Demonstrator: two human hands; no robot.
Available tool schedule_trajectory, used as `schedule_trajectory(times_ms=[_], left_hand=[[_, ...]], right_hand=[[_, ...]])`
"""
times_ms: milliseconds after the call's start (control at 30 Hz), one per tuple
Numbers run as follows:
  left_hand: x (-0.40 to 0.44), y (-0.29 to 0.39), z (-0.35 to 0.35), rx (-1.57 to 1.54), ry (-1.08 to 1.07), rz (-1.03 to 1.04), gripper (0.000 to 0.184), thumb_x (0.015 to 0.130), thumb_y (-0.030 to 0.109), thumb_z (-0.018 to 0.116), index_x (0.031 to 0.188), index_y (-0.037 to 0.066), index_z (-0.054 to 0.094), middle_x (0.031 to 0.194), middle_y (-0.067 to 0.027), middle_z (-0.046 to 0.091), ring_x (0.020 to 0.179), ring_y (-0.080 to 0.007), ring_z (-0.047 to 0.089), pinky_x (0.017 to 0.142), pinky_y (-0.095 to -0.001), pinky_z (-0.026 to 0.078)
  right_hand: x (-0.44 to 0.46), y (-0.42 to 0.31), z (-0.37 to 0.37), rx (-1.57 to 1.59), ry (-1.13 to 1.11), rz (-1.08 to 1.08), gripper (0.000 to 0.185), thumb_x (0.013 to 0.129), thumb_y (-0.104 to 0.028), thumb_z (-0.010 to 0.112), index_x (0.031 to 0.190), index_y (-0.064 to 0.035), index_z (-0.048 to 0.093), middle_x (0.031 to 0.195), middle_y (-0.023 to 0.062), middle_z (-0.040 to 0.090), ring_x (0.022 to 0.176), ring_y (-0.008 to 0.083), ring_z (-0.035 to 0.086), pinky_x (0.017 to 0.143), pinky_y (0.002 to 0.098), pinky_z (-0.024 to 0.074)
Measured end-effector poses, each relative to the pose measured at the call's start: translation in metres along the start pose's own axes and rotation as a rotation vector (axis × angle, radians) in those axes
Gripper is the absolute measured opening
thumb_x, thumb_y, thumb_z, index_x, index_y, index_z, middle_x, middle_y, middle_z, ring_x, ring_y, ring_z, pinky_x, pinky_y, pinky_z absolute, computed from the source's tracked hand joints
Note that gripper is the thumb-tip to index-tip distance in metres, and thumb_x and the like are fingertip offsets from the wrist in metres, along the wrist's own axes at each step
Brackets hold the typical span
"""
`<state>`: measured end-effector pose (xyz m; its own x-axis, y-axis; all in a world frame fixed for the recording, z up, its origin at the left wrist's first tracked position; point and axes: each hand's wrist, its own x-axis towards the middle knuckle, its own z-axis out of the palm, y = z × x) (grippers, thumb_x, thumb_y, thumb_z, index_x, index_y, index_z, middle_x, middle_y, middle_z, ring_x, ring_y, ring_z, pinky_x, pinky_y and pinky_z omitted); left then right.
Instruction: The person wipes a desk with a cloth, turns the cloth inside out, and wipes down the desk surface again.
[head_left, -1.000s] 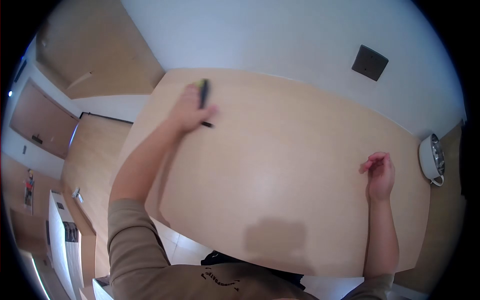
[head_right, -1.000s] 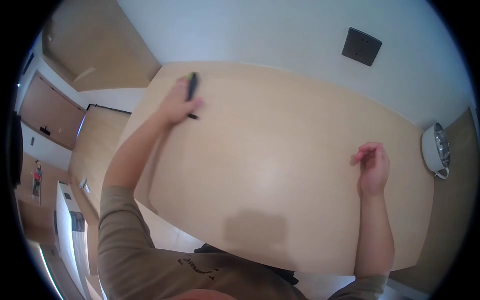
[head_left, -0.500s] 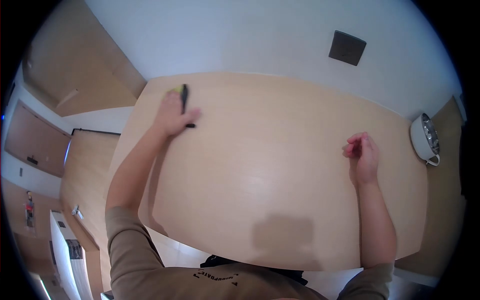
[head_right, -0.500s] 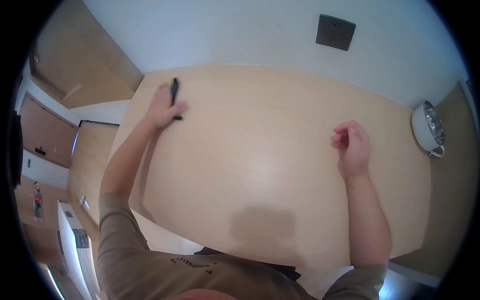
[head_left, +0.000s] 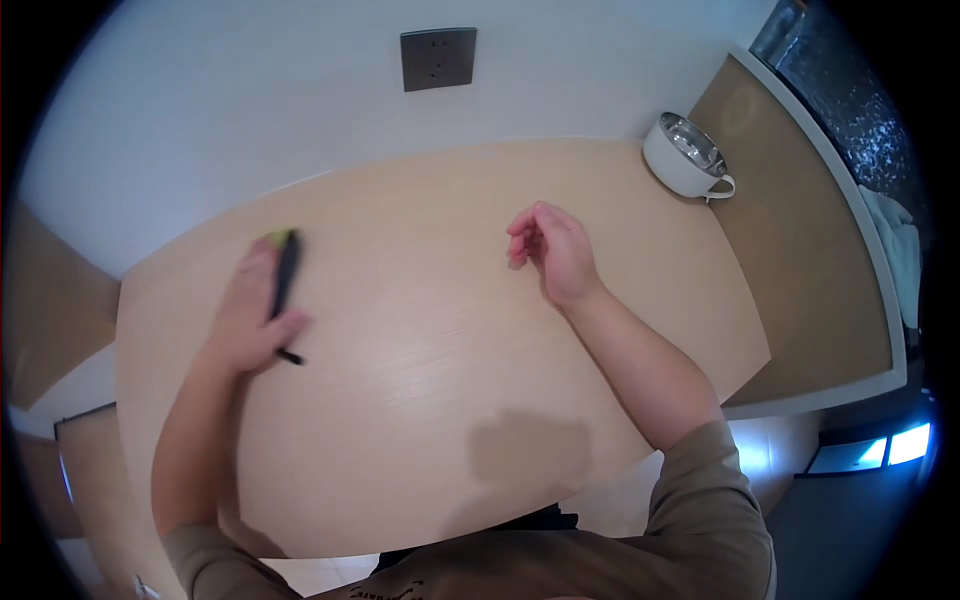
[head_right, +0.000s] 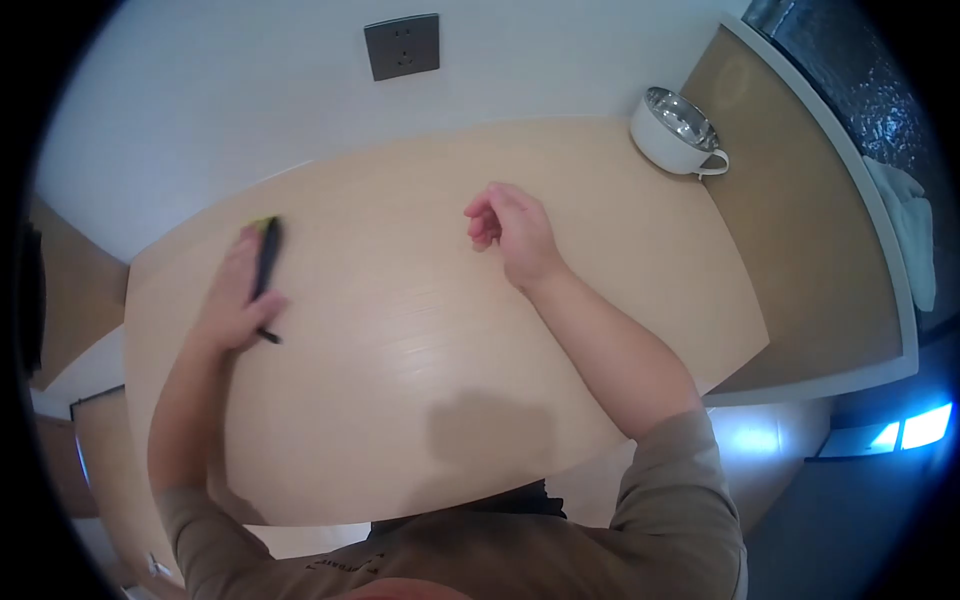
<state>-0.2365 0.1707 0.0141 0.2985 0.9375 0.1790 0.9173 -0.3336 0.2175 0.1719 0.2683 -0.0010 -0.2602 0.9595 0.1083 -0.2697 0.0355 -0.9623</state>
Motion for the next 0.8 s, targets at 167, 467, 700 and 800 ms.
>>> schedule_trajectory(times_ms=[167, 467, 700, 800], left_hand=[[-0.118, -0.167, -0.029, -0.23, 0.269, -0.577, 0.069, 0.098, 0.035, 0.052, 0.148, -0.008, 0.03, 0.152, -0.0244, 0.035, 0.141, -0.0337, 0.035, 0.117, -0.0393, 0.026], [-0.163, -0.226, -0.045, 0.302, 0.247, -0.883, 0.079, 0.094, 0.058, 0.052, 0.124, -0.015, 0.051, 0.127, -0.0353, 0.053, 0.124, -0.0478, 0.048, 0.106, -0.0487, 0.036], [-0.03, -0.064, -0.01, 0.159, 0.206, -0.394, 0.081, 0.081, 0.052, 0.065, 0.122, -0.016, 0.049, 0.125, -0.0344, 0.051, 0.12, -0.0471, 0.047, 0.106, -0.0502, 0.035], [0.036, 0.039, 0.006, 0.123, 0.072, -0.201, 0.1, 0.078, 0.06, 0.065, 0.134, -0.019, 0.038, 0.141, -0.0371, 0.04, 0.136, -0.0486, 0.034, 0.118, -0.0488, 0.023]], right_hand=[[-0.001, -0.003, 0.005, -0.022, -0.023, 0.009, 0.035, 0.104, -0.025, 0.042, 0.085, -0.0035, 0.062, 0.072, 0.0031, 0.059, 0.064, 0.0102, 0.054, 0.059, 0.0257, 0.0468], [-0.001, 0.001, 0.018, -0.095, -0.022, 0.026, 0.031, 0.103, -0.025, 0.047, 0.084, -0.0048, 0.061, 0.071, 0.0006, 0.054, 0.066, 0.0082, 0.051, 0.061, 0.024, 0.0445], [0.0, 0.001, 0.018, -0.074, -0.046, 0.026, 0.031, 0.103, -0.023, 0.047, 0.084, -0.0036, 0.061, 0.071, 0.0023, 0.056, 0.066, 0.0098, 0.053, 0.062, 0.0253, 0.0458], [0.001, 0.004, 0.016, -0.045, -0.05, 0.015, 0.032, 0.103, -0.025, 0.046, 0.083, -0.004, 0.061, 0.071, 0.0023, 0.056, 0.067, 0.0101, 0.053, 0.061, 0.0249, 0.045]])
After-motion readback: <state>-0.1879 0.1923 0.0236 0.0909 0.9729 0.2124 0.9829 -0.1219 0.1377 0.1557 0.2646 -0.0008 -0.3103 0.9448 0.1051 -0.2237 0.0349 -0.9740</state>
